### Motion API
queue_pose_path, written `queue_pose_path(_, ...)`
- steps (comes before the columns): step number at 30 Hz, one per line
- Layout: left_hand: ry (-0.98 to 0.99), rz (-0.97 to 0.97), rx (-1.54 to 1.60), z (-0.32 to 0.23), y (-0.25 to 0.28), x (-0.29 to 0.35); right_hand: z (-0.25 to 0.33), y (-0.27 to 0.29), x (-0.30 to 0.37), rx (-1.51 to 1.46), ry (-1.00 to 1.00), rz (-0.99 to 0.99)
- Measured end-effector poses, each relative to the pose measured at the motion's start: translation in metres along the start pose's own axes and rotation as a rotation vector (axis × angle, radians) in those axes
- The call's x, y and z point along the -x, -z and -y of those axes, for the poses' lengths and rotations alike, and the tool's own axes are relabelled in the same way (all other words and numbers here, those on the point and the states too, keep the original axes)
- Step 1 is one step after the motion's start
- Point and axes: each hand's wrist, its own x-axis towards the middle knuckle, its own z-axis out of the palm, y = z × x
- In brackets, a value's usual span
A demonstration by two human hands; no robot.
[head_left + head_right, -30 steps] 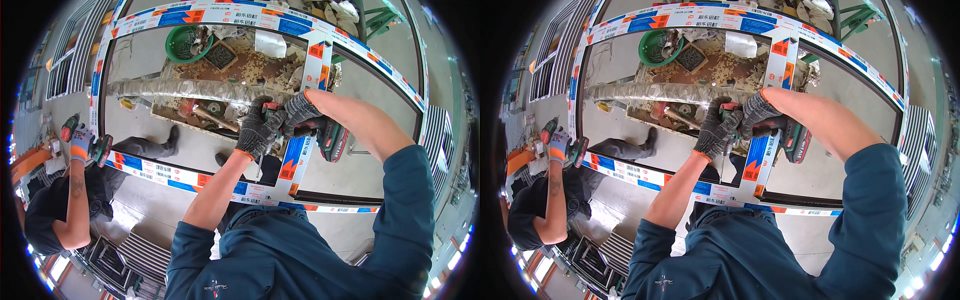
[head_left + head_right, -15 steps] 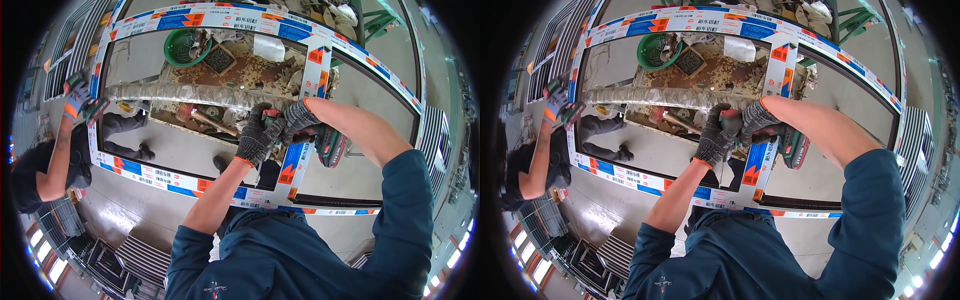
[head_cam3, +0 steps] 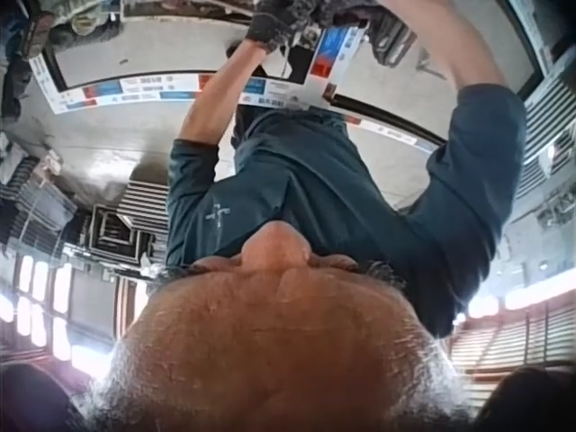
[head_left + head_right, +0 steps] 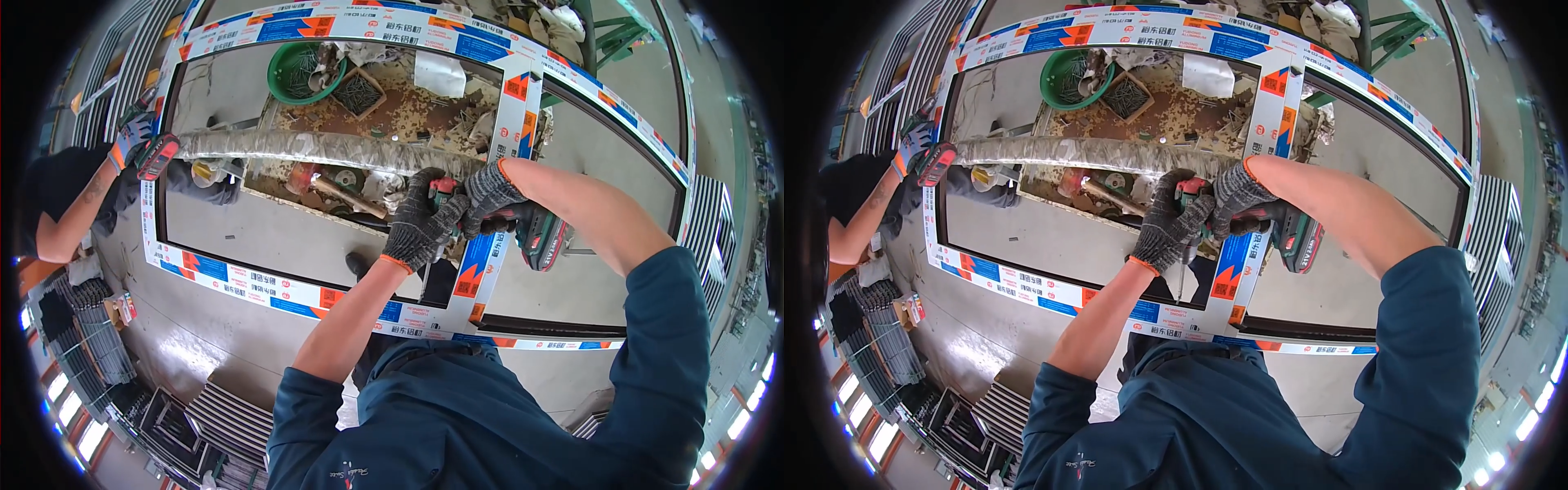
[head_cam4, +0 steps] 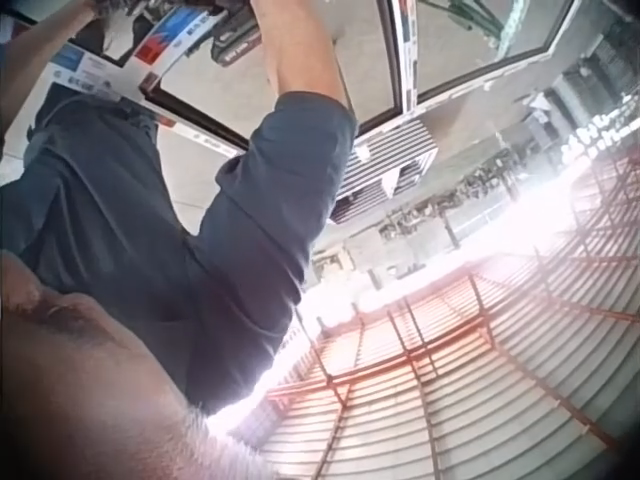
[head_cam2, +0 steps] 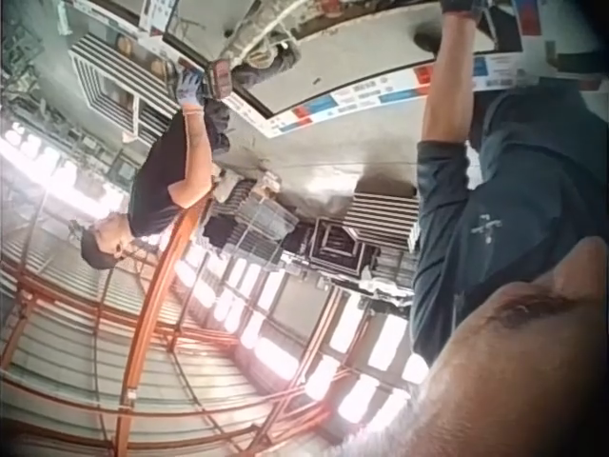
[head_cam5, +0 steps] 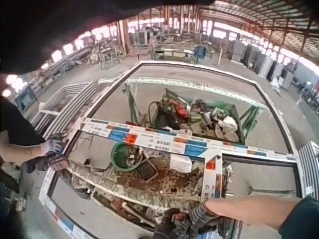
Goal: Assembling a window frame by drilling screws and applying sealant.
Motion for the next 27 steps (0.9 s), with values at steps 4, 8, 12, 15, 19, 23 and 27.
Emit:
queue_pose_path(4, 0.083, 0.117, -0.051, -0.013, -0.007, -0.004, -0.011, -0.007, 0.012, -0.122, -0.012, -0.007)
queue_pose_path(8, 0.143, 0.247, -0.007, -0.004, -0.002, -0.015, -0.018, -0.018, 0.017, -0.316, -0.084, -0.027)
queue_pose_path(12, 0.221, 0.397, 0.153, 0.003, -0.006, -0.021, -0.025, -0.027, 0.018, -0.436, -0.181, -0.061)
queue_pose_path(15, 0.228, 0.434, 0.174, 0.009, -0.003, -0.026, -0.029, -0.025, 0.014, -0.496, -0.202, -0.004)
queue_pose_path(19, 0.202, 0.385, 0.131, 0.008, 0.001, -0.025, -0.017, -0.018, 0.016, -0.414, -0.166, -0.010)
queue_pose_path(23, 0.165, 0.219, 0.099, 0.010, 0.010, -0.023, -0.003, -0.002, 0.006, -0.367, -0.265, 0.015)
queue_pose_path(27, 0.222, 0.262, 0.167, 0.020, 0.014, -0.031, -0.001, 0.004, 0.001, -0.389, -0.281, 0.082)
